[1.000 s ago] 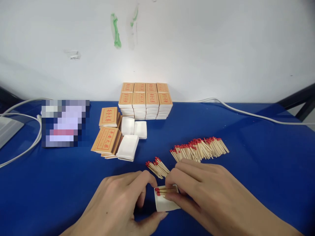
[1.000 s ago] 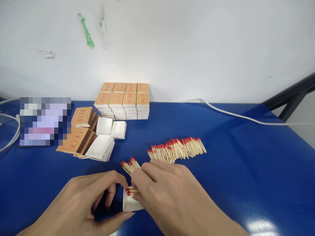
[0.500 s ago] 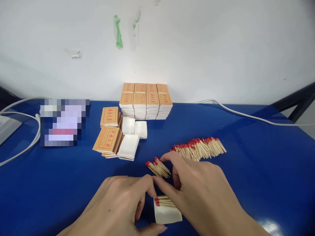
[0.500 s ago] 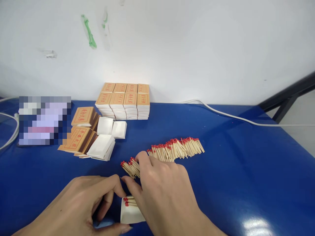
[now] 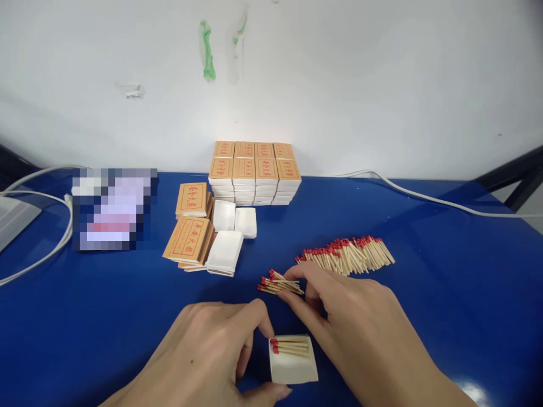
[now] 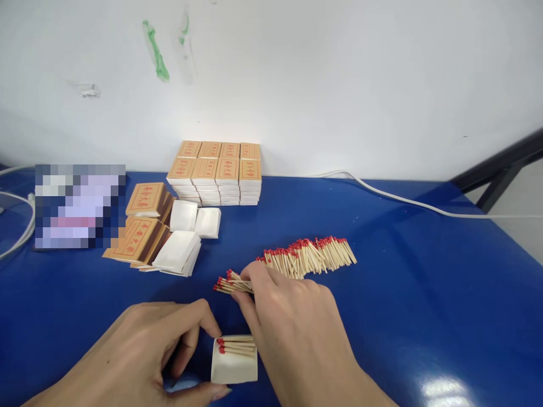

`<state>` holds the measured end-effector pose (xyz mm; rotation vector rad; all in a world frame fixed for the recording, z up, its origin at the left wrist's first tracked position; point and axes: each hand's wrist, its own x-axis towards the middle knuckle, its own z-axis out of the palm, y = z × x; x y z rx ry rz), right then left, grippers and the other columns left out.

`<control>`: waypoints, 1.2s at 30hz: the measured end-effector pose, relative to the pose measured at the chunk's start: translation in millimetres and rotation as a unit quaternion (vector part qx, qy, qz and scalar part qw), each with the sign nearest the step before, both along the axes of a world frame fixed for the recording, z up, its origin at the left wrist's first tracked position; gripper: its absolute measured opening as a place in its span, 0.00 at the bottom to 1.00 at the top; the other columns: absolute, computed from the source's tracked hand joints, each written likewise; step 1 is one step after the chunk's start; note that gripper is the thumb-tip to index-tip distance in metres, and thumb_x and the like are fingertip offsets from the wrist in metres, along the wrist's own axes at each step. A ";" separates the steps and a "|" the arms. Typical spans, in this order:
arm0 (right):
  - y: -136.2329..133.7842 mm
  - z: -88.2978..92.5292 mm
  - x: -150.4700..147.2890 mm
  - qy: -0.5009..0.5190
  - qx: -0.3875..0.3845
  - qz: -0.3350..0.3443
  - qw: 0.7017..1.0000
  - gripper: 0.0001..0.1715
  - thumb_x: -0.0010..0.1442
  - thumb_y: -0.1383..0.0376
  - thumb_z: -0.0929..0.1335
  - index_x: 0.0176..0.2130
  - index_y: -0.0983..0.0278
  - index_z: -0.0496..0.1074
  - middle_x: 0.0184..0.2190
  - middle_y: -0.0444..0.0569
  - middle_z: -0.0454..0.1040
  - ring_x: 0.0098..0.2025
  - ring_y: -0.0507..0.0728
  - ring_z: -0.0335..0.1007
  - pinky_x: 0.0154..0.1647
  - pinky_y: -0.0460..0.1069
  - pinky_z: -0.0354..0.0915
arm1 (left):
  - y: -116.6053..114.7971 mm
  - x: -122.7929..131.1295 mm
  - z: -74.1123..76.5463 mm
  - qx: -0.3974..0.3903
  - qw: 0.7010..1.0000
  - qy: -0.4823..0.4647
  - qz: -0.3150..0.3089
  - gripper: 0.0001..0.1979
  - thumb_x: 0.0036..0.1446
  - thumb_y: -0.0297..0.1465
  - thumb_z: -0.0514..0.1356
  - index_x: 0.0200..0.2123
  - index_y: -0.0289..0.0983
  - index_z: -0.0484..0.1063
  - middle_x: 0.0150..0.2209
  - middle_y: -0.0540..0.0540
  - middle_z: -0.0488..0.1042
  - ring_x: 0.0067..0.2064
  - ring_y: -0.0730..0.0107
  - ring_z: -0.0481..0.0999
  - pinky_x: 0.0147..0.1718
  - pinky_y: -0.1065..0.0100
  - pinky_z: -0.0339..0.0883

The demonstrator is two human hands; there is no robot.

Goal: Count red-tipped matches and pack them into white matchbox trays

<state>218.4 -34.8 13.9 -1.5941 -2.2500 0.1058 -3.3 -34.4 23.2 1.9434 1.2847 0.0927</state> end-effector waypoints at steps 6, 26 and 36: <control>-1.9 0.4 3.5 0.003 -0.006 0.004 1.000 0.09 0.78 0.62 0.68 0.42 0.58 0.77 0.28 0.38 0.81 0.23 0.56 0.81 0.23 0.51 0.60 | 0.0 -1.7 -5.2 0.049 0.998 -0.042 0.000 0.11 0.53 0.34 0.75 0.39 0.46 0.79 0.23 0.61 0.71 0.22 0.77 0.69 0.22 0.73 0.55; -0.2 6.3 10.4 -0.010 0.023 0.012 1.000 0.15 0.82 0.62 0.63 0.42 0.58 0.75 0.26 0.38 0.81 0.23 0.56 0.81 0.23 0.50 0.63 | -1.6 -4.3 -16.0 0.156 0.985 -0.067 0.025 0.13 0.63 0.35 0.72 0.50 0.48 0.79 0.23 0.64 0.67 0.19 0.79 0.64 0.19 0.76 0.59; -13.3 21.8 22.6 0.009 -0.087 0.156 0.984 0.13 0.79 0.65 0.65 0.41 0.57 0.75 0.28 0.40 0.80 0.24 0.52 0.77 0.25 0.47 0.65 | -4.2 -6.7 -18.2 0.160 0.984 -0.075 0.022 0.12 0.67 0.39 0.71 0.52 0.49 0.78 0.23 0.64 0.66 0.19 0.80 0.65 0.19 0.74 0.58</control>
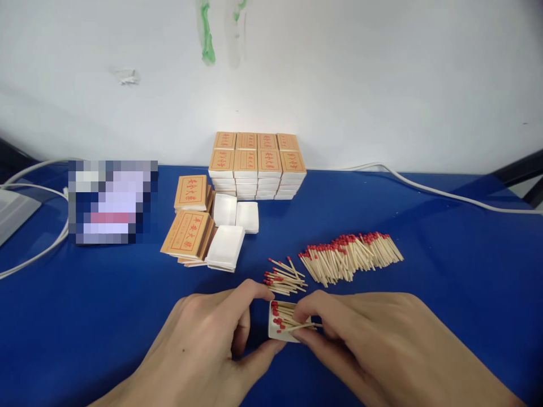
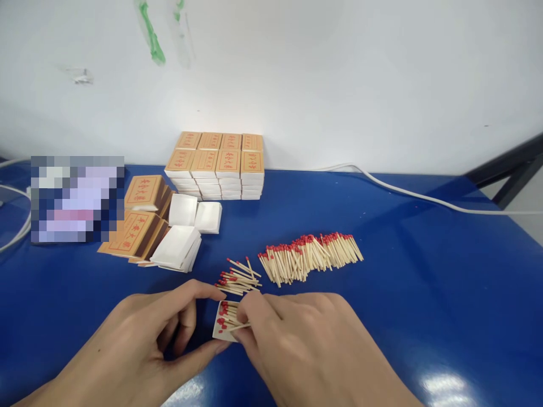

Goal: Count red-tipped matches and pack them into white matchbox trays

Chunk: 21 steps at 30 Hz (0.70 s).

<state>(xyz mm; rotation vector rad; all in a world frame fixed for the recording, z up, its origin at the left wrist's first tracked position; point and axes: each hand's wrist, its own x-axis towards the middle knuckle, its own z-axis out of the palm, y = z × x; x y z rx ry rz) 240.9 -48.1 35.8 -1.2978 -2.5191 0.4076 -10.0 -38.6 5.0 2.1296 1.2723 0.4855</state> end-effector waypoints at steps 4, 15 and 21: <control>-0.8 -6.6 -2.4 -0.048 0.010 0.004 0.999 0.13 0.76 0.70 0.65 0.38 0.58 0.73 0.28 0.42 0.80 0.23 0.54 0.75 0.25 0.48 0.64 | -0.7 0.5 -2.6 0.009 1.000 0.006 -0.005 0.12 0.67 0.38 0.70 0.51 0.48 0.77 0.23 0.64 0.67 0.20 0.80 0.66 0.20 0.74 0.58; -3.0 -7.5 -8.8 -0.034 -0.024 0.008 0.999 0.10 0.73 0.72 0.68 0.39 0.58 0.73 0.30 0.42 0.81 0.27 0.54 0.78 0.28 0.49 0.65 | -0.5 0.0 -2.7 0.014 1.000 0.018 -0.014 0.10 0.67 0.40 0.71 0.48 0.47 0.77 0.22 0.63 0.65 0.19 0.79 0.64 0.19 0.74 0.57; 2.3 -5.0 -0.5 0.031 -0.048 -0.011 0.998 0.08 0.75 0.68 0.70 0.40 0.56 0.73 0.33 0.37 0.81 0.29 0.52 0.80 0.27 0.48 0.66 | 1.6 2.4 -1.4 0.029 1.000 0.008 -0.008 0.13 0.65 0.37 0.72 0.50 0.47 0.76 0.22 0.65 0.65 0.18 0.80 0.63 0.18 0.75 0.57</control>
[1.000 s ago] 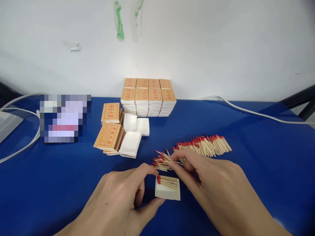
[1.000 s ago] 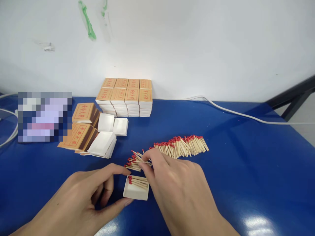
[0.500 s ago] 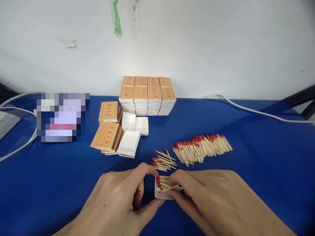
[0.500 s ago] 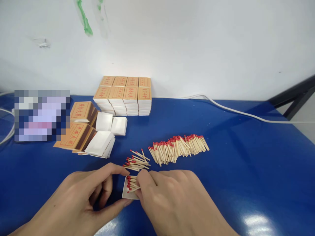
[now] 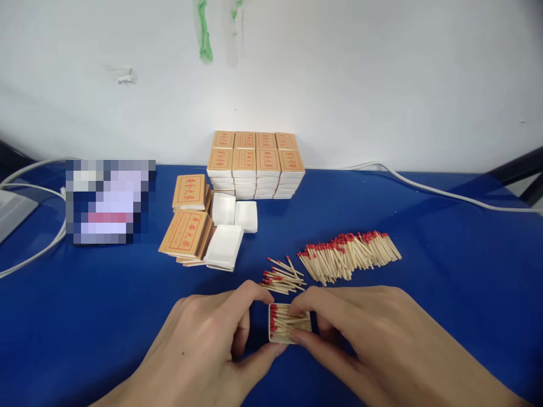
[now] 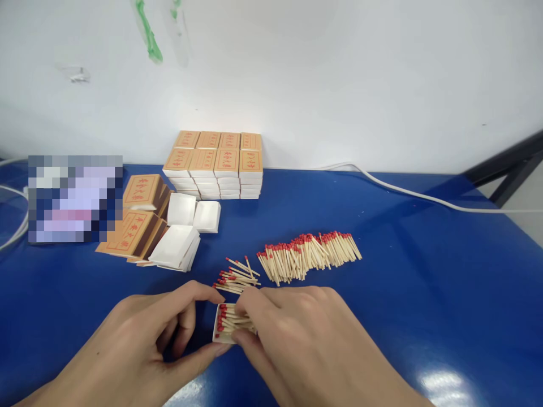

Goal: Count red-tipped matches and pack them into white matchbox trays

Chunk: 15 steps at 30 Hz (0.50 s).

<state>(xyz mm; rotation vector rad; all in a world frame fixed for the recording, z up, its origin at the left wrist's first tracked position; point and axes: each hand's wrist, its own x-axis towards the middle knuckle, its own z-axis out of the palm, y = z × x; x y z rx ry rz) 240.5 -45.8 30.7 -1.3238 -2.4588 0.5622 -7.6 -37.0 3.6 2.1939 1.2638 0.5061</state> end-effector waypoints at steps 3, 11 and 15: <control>2.5 3.1 6.3 -0.012 -0.004 -0.003 1.000 0.10 0.75 0.68 0.69 0.39 0.56 0.73 0.32 0.35 0.81 0.28 0.52 0.79 0.27 0.49 0.65 | -1.0 -0.1 -0.6 0.015 1.000 0.002 0.003 0.14 0.63 0.36 0.74 0.49 0.47 0.76 0.22 0.65 0.64 0.18 0.80 0.63 0.18 0.75 0.57; 1.4 -1.0 2.7 -0.044 0.003 -0.007 0.999 0.13 0.75 0.69 0.67 0.36 0.56 0.72 0.30 0.37 0.79 0.26 0.54 0.77 0.25 0.51 0.61 | -1.6 -0.1 1.5 0.018 1.000 0.008 -0.001 0.13 0.63 0.37 0.74 0.48 0.47 0.76 0.22 0.65 0.64 0.18 0.81 0.63 0.17 0.75 0.57; -0.1 -3.7 -0.5 -0.020 -0.001 -0.015 1.000 0.12 0.73 0.70 0.68 0.36 0.57 0.72 0.30 0.36 0.80 0.25 0.52 0.75 0.24 0.50 0.59 | -1.6 0.3 -1.1 0.028 1.000 0.005 0.003 0.14 0.64 0.38 0.73 0.49 0.48 0.76 0.22 0.65 0.64 0.18 0.81 0.64 0.18 0.76 0.58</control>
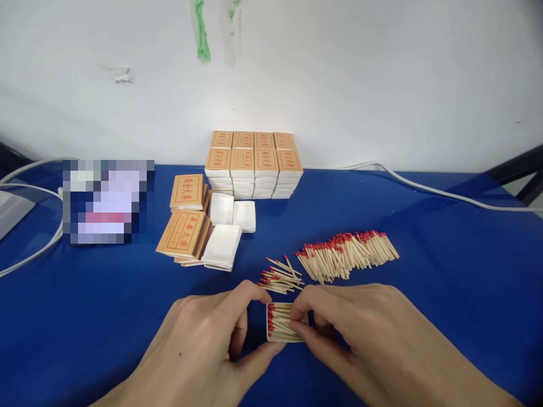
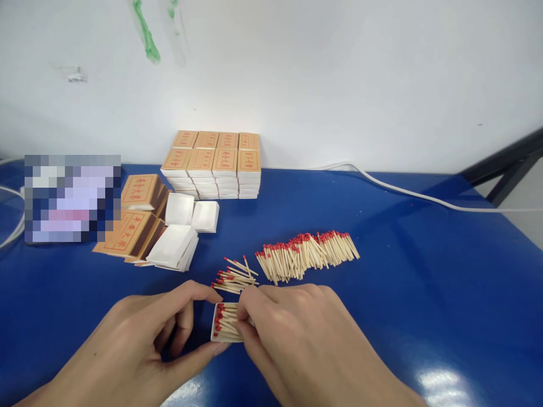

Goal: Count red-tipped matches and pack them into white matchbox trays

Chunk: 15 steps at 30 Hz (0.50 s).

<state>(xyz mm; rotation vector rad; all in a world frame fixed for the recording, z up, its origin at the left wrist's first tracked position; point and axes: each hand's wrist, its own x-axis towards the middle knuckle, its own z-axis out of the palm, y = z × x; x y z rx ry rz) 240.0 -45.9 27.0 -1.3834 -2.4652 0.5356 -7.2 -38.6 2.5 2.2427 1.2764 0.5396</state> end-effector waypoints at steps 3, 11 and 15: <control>-0.1 1.1 -0.2 0.012 -0.019 -0.004 1.000 0.12 0.74 0.70 0.68 0.36 0.57 0.73 0.31 0.35 0.81 0.26 0.50 0.76 0.25 0.49 0.60 | -0.2 -0.7 -2.6 0.006 1.000 -0.009 -0.001 0.16 0.64 0.38 0.74 0.50 0.48 0.75 0.22 0.66 0.65 0.18 0.81 0.65 0.18 0.76 0.59; 6.9 2.0 -4.3 0.032 0.087 -0.120 0.988 0.05 0.78 0.60 0.69 0.47 0.54 0.77 0.25 0.32 0.78 0.21 0.50 0.74 0.24 0.48 0.62 | 0.8 -0.9 -1.2 0.003 1.000 -0.011 -0.003 0.17 0.59 0.35 0.76 0.48 0.48 0.76 0.21 0.66 0.63 0.17 0.81 0.62 0.16 0.76 0.56; 9.0 -5.2 -7.5 -0.026 0.142 -0.149 0.978 0.14 0.80 0.53 0.66 0.49 0.58 0.77 0.24 0.35 0.78 0.18 0.54 0.73 0.20 0.51 0.60 | 0.4 -0.9 0.5 -0.020 1.000 -0.008 -0.011 0.17 0.56 0.35 0.77 0.46 0.48 0.77 0.21 0.66 0.64 0.17 0.81 0.62 0.17 0.75 0.56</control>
